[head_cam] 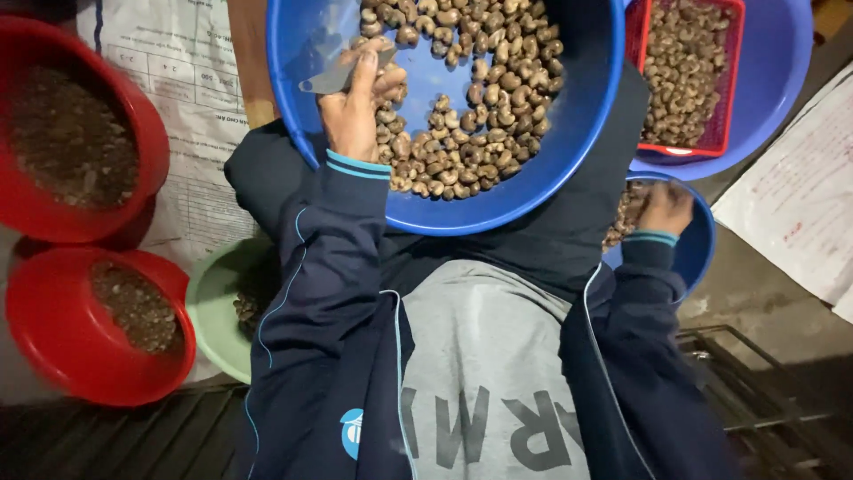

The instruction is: A person uses a small handheld blade to scrape the outer skin off of nuts in a large blue bowl.

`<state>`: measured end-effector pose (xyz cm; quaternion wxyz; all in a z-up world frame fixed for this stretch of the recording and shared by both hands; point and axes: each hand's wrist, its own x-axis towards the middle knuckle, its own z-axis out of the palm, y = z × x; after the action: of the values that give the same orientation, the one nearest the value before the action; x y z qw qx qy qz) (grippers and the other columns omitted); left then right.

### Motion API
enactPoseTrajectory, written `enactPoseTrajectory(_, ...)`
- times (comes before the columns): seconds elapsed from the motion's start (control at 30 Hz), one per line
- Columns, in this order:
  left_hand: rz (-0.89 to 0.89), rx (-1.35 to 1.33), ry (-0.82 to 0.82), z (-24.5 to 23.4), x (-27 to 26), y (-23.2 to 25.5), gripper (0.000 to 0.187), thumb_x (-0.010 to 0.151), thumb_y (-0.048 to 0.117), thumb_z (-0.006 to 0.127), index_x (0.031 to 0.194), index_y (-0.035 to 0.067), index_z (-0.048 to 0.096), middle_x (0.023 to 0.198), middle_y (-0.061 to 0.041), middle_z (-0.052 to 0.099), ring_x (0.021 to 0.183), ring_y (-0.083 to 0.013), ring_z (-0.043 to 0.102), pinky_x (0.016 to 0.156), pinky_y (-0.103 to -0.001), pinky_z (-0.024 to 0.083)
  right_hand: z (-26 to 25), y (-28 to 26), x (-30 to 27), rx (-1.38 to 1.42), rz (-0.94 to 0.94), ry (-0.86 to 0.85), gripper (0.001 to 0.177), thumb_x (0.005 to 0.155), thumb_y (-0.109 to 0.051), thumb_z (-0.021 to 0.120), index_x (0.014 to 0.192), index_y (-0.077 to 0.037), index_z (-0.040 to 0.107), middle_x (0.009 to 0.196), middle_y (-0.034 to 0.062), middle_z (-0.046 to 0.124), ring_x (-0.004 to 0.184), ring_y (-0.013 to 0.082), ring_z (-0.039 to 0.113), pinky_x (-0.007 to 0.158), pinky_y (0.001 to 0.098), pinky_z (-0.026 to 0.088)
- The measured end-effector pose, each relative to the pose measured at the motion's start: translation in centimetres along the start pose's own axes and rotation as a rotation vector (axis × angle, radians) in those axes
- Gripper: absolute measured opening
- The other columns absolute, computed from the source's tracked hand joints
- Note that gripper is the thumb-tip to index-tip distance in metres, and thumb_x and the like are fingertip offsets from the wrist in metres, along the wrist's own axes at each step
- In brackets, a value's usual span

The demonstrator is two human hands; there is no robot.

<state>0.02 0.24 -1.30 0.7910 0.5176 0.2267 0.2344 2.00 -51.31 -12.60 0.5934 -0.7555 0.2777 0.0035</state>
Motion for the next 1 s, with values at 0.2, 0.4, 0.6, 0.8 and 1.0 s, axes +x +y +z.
enactPoseTrajectory(0.2,0.056,-0.078,0.061,-0.4,-0.1,1.7,0.026,0.102,0.022,0.069,0.122,0.005,0.072,0.105,-0.013,0.079,0.084,-0.0217,0.079,0.072,-0.028,0.062,11.1,-19.1,-7.0,0.009,-0.804,-0.244,0.028,0.108,0.010,0.046,0.133,0.000,0.053,0.111,0.0207,0.063,0.086,0.0261,0.065,0.066,0.0316,0.056)
enactPoseTrajectory(0.4,0.115,0.007,0.102,-1.1,0.3,1.3,0.038,0.100,0.033,0.070,0.128,0.006,0.070,0.111,-0.014,0.078,0.086,-0.0229,0.080,0.073,-0.031,0.067,25.5,-21.6,-14.8,-0.390,-0.926,-0.889,0.044,0.087,0.010,0.067,0.127,-0.008,0.069,0.090,0.0017,0.060,0.065,0.0106,0.050,0.055,0.0244,0.047)
enactPoseTrajectory(0.6,0.021,0.061,0.308,-1.4,1.2,-0.3,0.036,0.102,0.030,0.069,0.128,0.004,0.069,0.101,-0.023,0.080,0.084,-0.0265,0.082,0.076,-0.033,0.070,37.8,-11.7,-16.4,-0.683,-1.423,-0.715,0.038,0.090,-0.007,0.069,0.127,-0.014,0.064,0.133,0.0154,0.060,0.111,0.0389,0.068,0.078,0.0480,0.065)
enactPoseTrajectory(0.8,0.076,0.192,0.186,-1.5,0.6,-0.3,0.034,0.108,0.028,0.064,0.129,0.001,0.067,0.117,-0.028,0.073,0.090,-0.0312,0.081,0.075,-0.035,0.069,37.9,-8.3,-15.7,-0.789,-1.557,-0.569,0.024,0.094,-0.018,0.065,0.118,-0.019,0.062,0.130,0.0151,0.052,0.109,0.0344,0.061,0.059,0.0389,0.059)
enactPoseTrajectory(1.0,0.063,0.216,0.096,-0.7,0.4,0.3,0.035,0.108,0.028,0.062,0.128,-0.001,0.066,0.116,-0.026,0.073,0.090,-0.0315,0.080,0.076,-0.037,0.070,35.6,-6.1,-13.1,-0.872,-1.210,-0.746,0.027,0.095,-0.018,0.061,0.121,-0.021,0.057,0.100,0.0091,0.060,0.094,0.0337,0.066,0.065,0.0495,0.061)
